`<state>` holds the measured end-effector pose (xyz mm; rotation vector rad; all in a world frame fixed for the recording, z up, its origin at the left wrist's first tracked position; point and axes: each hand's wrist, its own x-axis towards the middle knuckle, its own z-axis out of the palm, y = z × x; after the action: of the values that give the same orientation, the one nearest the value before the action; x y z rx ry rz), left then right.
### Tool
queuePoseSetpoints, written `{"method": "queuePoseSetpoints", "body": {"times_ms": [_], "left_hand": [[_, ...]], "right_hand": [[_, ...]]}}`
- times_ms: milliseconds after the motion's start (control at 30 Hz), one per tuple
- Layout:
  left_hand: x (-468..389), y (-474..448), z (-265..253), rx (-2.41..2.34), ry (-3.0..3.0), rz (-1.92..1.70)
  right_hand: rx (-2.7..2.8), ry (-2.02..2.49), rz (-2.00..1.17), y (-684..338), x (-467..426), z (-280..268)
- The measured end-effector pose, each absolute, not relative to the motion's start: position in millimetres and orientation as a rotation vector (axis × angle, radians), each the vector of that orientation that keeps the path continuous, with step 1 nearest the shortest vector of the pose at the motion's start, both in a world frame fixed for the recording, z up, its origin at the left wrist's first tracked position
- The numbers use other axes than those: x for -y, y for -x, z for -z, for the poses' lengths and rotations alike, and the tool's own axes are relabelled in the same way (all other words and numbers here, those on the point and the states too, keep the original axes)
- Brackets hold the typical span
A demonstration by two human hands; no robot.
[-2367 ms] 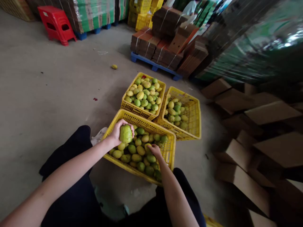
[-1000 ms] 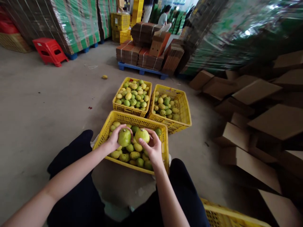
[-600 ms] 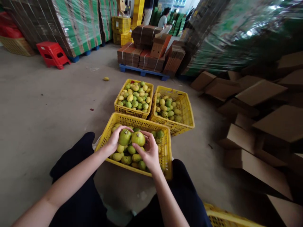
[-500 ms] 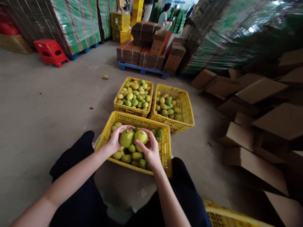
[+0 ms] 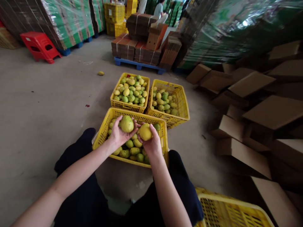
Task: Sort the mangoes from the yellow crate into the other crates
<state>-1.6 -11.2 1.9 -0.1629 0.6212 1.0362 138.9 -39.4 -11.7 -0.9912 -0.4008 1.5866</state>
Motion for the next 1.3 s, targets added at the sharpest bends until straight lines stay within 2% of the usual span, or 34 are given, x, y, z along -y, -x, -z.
{"method": "queuePoseSetpoints", "body": {"times_ms": [233, 467, 767, 933, 1033, 1133, 1233, 1300], "left_hand": [[5.9, 11.0, -6.5, -0.598, 0.109, -1.019], [4.2, 11.6, -16.1, -0.640, 0.074, -0.966], [9.9, 8.6, -16.8, -0.630, -0.182, -0.982], [9.9, 10.3, -10.4, -0.568, -0.059, -0.975], [10.8, 7.0, -4.7, -0.522, -0.023, -1.029], [15.2, 1.9, 1.0, -0.431, -0.081, -1.065], [19.3, -2.3, 11.7, -0.409, -0.154, -1.049], [20.3, -5.2, 22.1, -0.464, -0.184, -1.051]], "right_hand": [[0.318, 1.006, -1.557, -146.8, 45.3, 5.7], [0.233, 0.910, -1.678, -147.1, 41.4, 9.7], [0.205, 0.910, -1.641, -145.5, 40.2, 10.6], [0.227, 0.911, -1.611, -145.9, 38.4, 8.2], [0.339, 0.956, -1.498, -143.9, 38.7, 10.5], [0.525, 1.057, -1.221, -140.2, 41.3, 15.6], [0.915, 1.138, -0.929, -135.1, 43.8, 21.8], [1.270, 1.123, -0.853, -130.7, 44.9, 26.3]]}}
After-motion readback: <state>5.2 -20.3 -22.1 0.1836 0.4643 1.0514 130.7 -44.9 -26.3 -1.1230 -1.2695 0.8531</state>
